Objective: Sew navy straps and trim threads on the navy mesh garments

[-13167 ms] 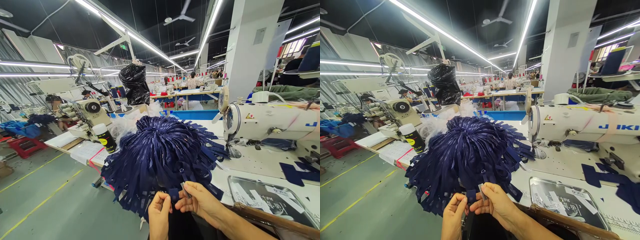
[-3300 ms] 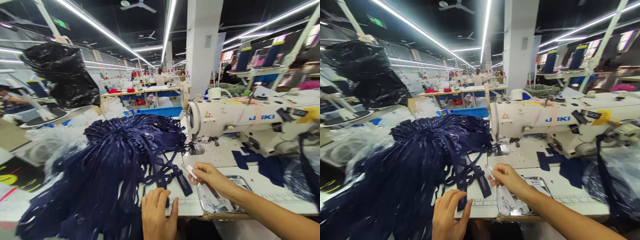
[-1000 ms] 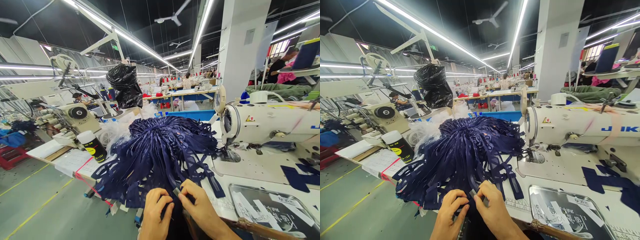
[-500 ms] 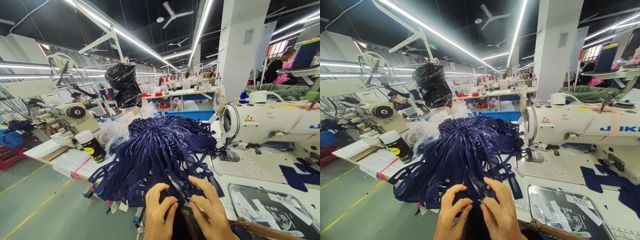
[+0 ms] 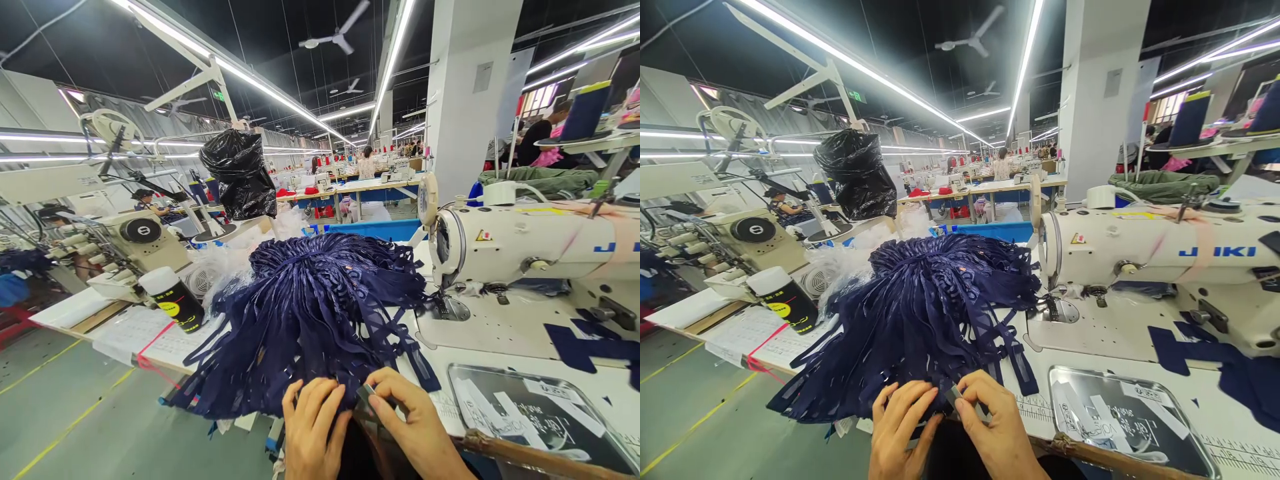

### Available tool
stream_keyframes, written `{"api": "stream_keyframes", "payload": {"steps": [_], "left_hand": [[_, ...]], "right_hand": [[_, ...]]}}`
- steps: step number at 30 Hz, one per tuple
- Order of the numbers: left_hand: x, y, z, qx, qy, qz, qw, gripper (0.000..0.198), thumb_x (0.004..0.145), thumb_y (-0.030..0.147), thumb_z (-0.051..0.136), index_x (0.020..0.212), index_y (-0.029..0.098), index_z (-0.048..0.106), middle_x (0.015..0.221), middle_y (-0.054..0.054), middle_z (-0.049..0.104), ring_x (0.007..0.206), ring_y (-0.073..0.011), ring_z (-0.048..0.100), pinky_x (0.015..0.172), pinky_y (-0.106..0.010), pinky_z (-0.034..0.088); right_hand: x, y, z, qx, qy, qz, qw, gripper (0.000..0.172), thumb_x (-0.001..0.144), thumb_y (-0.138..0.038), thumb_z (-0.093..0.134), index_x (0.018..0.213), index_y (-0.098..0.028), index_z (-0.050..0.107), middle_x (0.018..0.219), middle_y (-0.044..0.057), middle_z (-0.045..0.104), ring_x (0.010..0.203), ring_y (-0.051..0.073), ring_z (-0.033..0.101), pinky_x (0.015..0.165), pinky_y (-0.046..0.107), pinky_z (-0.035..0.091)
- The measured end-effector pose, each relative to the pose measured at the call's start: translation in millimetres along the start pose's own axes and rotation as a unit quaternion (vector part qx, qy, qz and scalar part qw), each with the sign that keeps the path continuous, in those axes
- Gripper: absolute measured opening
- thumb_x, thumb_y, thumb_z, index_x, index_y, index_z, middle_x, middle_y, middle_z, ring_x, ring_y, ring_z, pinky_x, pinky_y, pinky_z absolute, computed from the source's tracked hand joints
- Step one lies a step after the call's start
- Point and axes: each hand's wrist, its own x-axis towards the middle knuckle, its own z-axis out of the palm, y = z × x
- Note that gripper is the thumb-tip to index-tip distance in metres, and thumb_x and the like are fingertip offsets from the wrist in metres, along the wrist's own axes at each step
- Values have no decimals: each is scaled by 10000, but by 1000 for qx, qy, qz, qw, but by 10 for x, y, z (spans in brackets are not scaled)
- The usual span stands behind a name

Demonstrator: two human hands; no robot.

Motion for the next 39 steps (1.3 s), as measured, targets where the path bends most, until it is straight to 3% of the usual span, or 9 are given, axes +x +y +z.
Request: {"api": "stream_keyframes", "payload": {"steps": [5,8,11,17,23,29,34,39], "left_hand": [[107,103,-39,-43,8,-39,998,125,771,113,508,727,201,587,670,15,637,665,-145,582,750,-358,307],[139,146,-44,-65,-2,-51,997,139,771,125,487,688,200,570,649,23,629,663,-138,569,735,-341,306],[129,143,-44,-80,-8,-64,995,141,761,121,491,675,201,570,642,28,626,658,-136,561,730,-335,305],[160,149,-61,-100,-19,-75,992,137,755,110,504,697,204,583,644,33,621,662,-133,558,732,-334,296],[194,169,-70,-99,-22,-55,993,157,766,96,487,692,201,578,646,30,621,668,-136,557,740,-344,293],[187,150,-43,-66,-8,-37,997,149,769,103,499,748,201,609,721,-11,561,680,-147,532,708,-349,324],[208,161,30,-90,-32,-29,995,170,805,97,463,777,201,595,658,8,522,627,-132,507,673,-344,324],[115,68,41,-79,-11,-10,997,152,769,147,557,918,178,556,730,-8,638,757,-181,589,830,-402,316]], "right_hand": [[-45,139,153,-85,105,-120,984,168,835,-110,413,705,-193,478,773,43,577,710,144,584,631,232,474],[-77,281,211,-144,116,-197,963,156,825,-57,417,803,-182,507,818,64,571,749,162,573,658,275,482],[-99,351,206,-150,110,-224,957,154,823,-51,421,818,-175,511,834,72,564,747,168,562,653,295,486],[-66,227,121,-66,99,-156,981,148,846,-117,403,744,-195,476,784,42,546,704,143,563,604,250,484],[-50,342,95,-161,82,-172,968,164,835,-73,406,778,-175,520,801,71,546,757,172,561,663,299,486],[-114,196,-27,-89,91,-114,985,139,831,-124,435,740,-187,519,1071,123,560,954,205,566,760,284,481],[-60,-16,-80,10,-43,-19,999,169,825,-183,462,673,-193,535,833,45,613,789,153,599,686,220,475],[13,11,-81,23,-51,37,998,231,809,-203,478,581,-188,445,715,1,538,660,121,533,619,207,433]]}}
